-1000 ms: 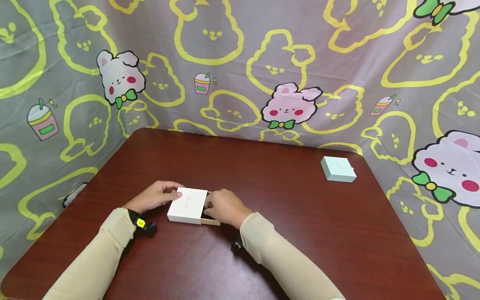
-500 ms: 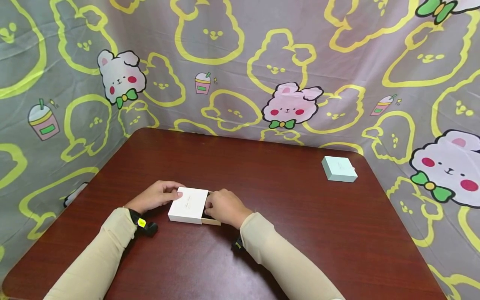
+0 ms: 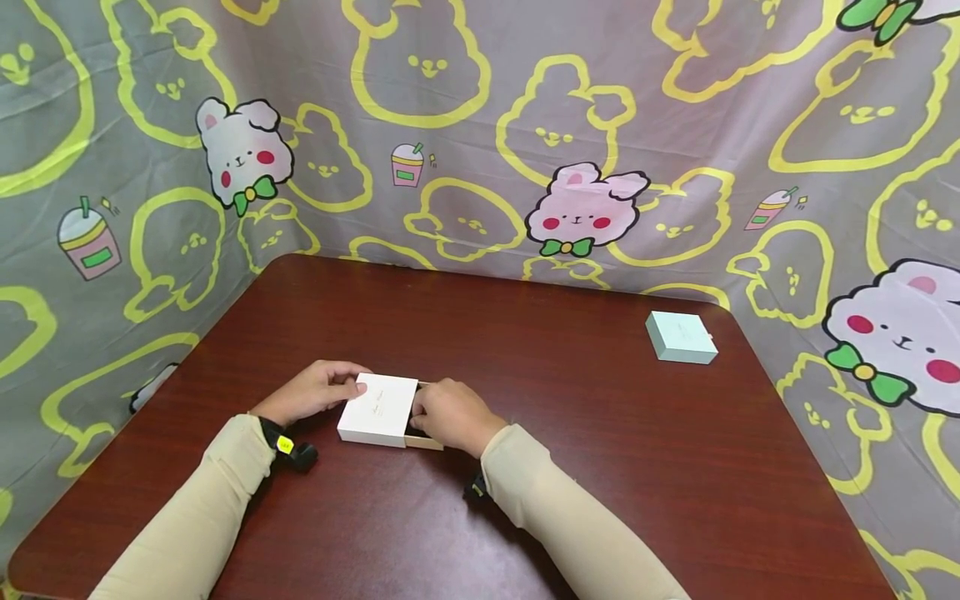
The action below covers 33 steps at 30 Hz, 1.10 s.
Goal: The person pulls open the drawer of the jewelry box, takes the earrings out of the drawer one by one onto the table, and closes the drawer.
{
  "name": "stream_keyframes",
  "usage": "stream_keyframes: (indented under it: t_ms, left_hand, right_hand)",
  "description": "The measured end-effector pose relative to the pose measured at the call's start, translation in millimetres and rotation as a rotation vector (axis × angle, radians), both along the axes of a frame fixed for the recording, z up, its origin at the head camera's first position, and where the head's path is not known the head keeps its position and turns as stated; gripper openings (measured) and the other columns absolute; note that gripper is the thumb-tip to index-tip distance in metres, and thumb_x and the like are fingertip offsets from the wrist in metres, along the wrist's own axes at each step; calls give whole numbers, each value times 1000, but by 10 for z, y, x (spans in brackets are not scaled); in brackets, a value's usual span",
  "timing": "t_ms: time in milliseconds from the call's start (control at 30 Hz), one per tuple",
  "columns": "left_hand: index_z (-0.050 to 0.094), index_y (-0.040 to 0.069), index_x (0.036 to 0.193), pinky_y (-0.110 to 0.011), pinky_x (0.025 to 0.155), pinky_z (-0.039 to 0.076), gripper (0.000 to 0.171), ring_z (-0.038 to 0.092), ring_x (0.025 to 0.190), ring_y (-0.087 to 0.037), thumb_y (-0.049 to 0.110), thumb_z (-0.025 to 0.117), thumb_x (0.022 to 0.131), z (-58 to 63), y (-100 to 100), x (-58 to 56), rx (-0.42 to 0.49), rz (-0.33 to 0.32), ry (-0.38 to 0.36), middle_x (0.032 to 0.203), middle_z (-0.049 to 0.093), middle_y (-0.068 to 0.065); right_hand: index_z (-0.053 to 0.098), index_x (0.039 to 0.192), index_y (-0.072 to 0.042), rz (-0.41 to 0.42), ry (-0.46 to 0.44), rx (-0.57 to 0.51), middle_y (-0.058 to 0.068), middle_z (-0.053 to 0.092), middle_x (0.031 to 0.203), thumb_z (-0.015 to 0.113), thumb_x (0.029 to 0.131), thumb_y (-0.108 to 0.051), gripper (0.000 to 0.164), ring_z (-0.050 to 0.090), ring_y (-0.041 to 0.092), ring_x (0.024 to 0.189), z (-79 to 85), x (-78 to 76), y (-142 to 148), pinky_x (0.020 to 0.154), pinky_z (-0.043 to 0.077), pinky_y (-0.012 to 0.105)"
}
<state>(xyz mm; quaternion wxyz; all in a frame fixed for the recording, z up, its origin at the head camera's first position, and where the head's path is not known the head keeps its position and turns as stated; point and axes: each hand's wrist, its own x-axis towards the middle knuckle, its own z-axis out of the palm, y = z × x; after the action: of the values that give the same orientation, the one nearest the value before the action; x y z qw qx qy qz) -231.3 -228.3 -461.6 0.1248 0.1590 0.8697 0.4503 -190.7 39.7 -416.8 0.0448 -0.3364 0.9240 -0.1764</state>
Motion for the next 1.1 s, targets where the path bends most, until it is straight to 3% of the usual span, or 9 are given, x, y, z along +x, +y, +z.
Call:
stream_keyframes:
  t_ms: [233, 600, 1100]
  left_hand:
    - [67, 10, 120, -34, 57, 43, 38, 51, 62, -20, 35, 70, 91, 6, 2, 9, 6, 5, -2, 77, 55, -4]
    - [67, 10, 120, -34, 58, 44, 38, 52, 63, -20, 34, 69, 91, 3, 8, 7, 11, 3, 3, 77, 55, -4]
    - [66, 8, 121, -33, 57, 44, 40, 52, 63, -20, 35, 69, 91, -20, -20, -17, 21, -13, 12, 77, 55, -3]
  right_hand:
    - [65, 69, -23, 18, 43, 17, -15, 51, 63, 73, 87, -21, 20, 46, 6, 58, -3, 11, 3, 56, 39, 25]
    - [71, 81, -22, 24, 51, 17, -13, 63, 79, 72, 89, -20, 8, 51, 7, 65, 11, 28, -1, 61, 42, 26]
    - [70, 85, -19, 38, 58, 11, -12, 64, 79, 71, 90, -19, 5, 52, 6, 65, 43, 9, 1, 62, 43, 25]
